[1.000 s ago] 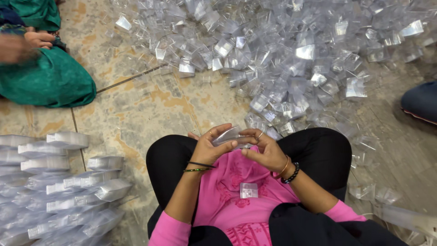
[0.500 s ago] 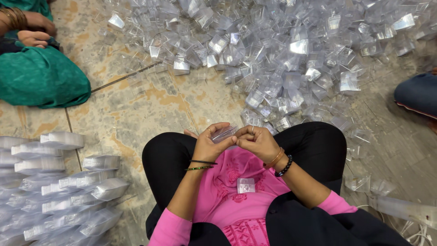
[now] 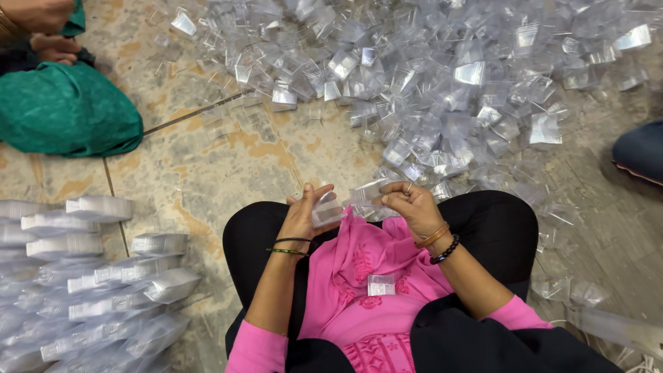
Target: The person sits cross-legged on the floor among large piles of small clear plastic containers. They pick up individual pieces, press and fold the plastic to shape or close each container, and stack the finished pieces into piles beside them, working through the items one at a time.
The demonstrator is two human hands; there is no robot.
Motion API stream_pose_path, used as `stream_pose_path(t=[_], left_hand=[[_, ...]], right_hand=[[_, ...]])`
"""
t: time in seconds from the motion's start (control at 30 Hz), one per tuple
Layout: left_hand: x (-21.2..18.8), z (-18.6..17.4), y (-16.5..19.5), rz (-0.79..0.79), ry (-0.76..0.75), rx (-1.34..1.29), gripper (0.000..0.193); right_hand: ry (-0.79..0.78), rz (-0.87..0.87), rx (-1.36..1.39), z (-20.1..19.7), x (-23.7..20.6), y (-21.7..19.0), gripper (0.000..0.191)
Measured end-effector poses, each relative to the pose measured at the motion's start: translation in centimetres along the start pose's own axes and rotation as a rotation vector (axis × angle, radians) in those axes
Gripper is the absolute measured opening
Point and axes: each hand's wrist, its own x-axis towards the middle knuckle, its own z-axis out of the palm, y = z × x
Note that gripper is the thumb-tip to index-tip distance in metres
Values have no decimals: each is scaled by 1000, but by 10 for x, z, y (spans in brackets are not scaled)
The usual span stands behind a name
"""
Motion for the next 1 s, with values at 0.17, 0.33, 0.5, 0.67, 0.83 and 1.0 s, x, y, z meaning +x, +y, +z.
stream_pose_path(t=[0.17,0.33,0.5,0.67,0.83,1.0], left_hand=[[17,-3,-17,33,-110,59,62],[20,1,-38,329,-297,616,64],[50,9,-32,373,-333,594,57],[115,-4,6,210,245,45,35],[143,-20,24,258,365,-177,31],[147,-18,16,181,267,9,38]], right_hand=[[-62,-20,-191,14,1,6,22],[-193,16,-391,37,-12,21,24],[-294,-129,-453,35,2,7,32],[146,-318,-1041,25,91,-35,36],[325,-608,-1967,29,157,-62,61],[188,-473,-1346,13,178,-74,48]])
